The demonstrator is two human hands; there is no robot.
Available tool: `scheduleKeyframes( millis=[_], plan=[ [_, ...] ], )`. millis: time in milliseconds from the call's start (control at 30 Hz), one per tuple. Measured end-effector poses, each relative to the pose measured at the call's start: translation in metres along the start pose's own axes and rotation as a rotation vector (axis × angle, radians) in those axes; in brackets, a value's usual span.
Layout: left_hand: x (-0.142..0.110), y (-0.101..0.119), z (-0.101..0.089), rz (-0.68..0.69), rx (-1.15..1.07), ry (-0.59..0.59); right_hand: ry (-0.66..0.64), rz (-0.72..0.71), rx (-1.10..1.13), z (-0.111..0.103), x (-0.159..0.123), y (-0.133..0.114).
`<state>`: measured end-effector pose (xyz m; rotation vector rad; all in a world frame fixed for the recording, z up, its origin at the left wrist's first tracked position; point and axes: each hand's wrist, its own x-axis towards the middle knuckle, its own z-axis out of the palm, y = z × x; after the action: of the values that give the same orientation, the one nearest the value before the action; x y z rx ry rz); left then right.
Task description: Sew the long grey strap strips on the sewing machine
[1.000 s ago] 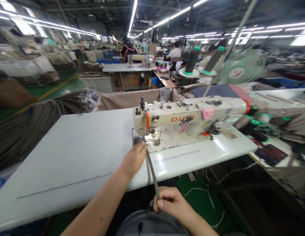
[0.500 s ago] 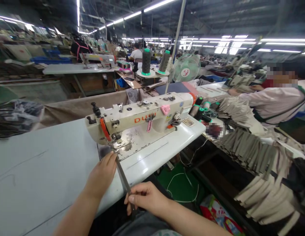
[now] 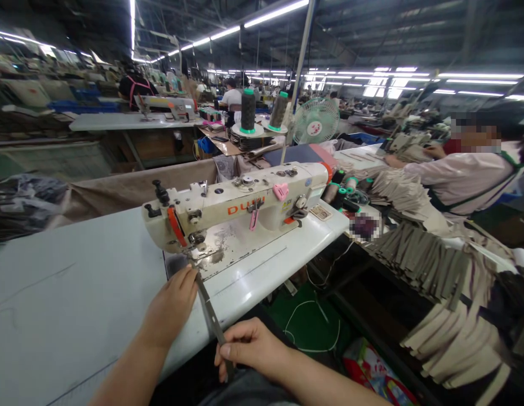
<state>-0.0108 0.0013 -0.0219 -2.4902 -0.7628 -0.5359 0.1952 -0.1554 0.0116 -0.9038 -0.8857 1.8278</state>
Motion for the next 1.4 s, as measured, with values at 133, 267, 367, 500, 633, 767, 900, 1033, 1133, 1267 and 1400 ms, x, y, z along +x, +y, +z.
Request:
scheduleKeyframes(
  millis=[133, 267, 367, 500, 633, 767, 900, 1033, 1133, 1267, 1400],
  plan=[
    [0.0, 0.0, 0.0, -0.01, -0.017, 0.014, 0.013, 0.013, -0.009, 0.0, -0.003, -0.002],
    [-0.001, 0.0, 0.004, -0.08, -0.107, 0.047, 0.029, -0.002, -0.052, -0.003, -0.003, 0.001],
    [0.001, 0.0, 0.006, -0.153, -0.184, 0.055, 0.049, -0.002, -0.097, -0.002, -0.002, 0.002],
    [0.006, 0.003, 0.0, -0.253, -0.224, 0.027, 0.228, -0.016, -0.382, 0.003, -0.007, -0.001],
    [0.011, 0.003, -0.002, -0.304, -0.246, -0.021, 0.313, -0.072, -0.764, 0.0, -0.011, -0.008],
    [0.012, 0.003, -0.001, -0.313, -0.246, -0.078, 0.313, -0.174, -0.938, -0.007, -0.006, -0.01],
    [0.01, 0.005, 0.0, -0.324, -0.236, -0.088, 0.203, -0.11, -0.861, -0.008, 0.001, -0.007],
    [0.009, 0.005, 0.002, -0.325, -0.237, -0.108, 0.173, 0.002, -0.684, -0.008, 0.006, -0.002],
    [0.011, 0.005, 0.001, -0.337, -0.227, -0.127, 0.133, 0.088, -0.496, -0.007, 0.007, 0.004],
    [0.014, 0.005, -0.003, -0.317, -0.198, -0.151, 0.129, 0.184, -0.358, -0.007, 0.007, 0.015],
    [0.015, 0.005, -0.006, -0.325, -0.21, -0.141, 0.1, 0.126, -0.526, -0.002, 0.007, 0.011]
  ],
)
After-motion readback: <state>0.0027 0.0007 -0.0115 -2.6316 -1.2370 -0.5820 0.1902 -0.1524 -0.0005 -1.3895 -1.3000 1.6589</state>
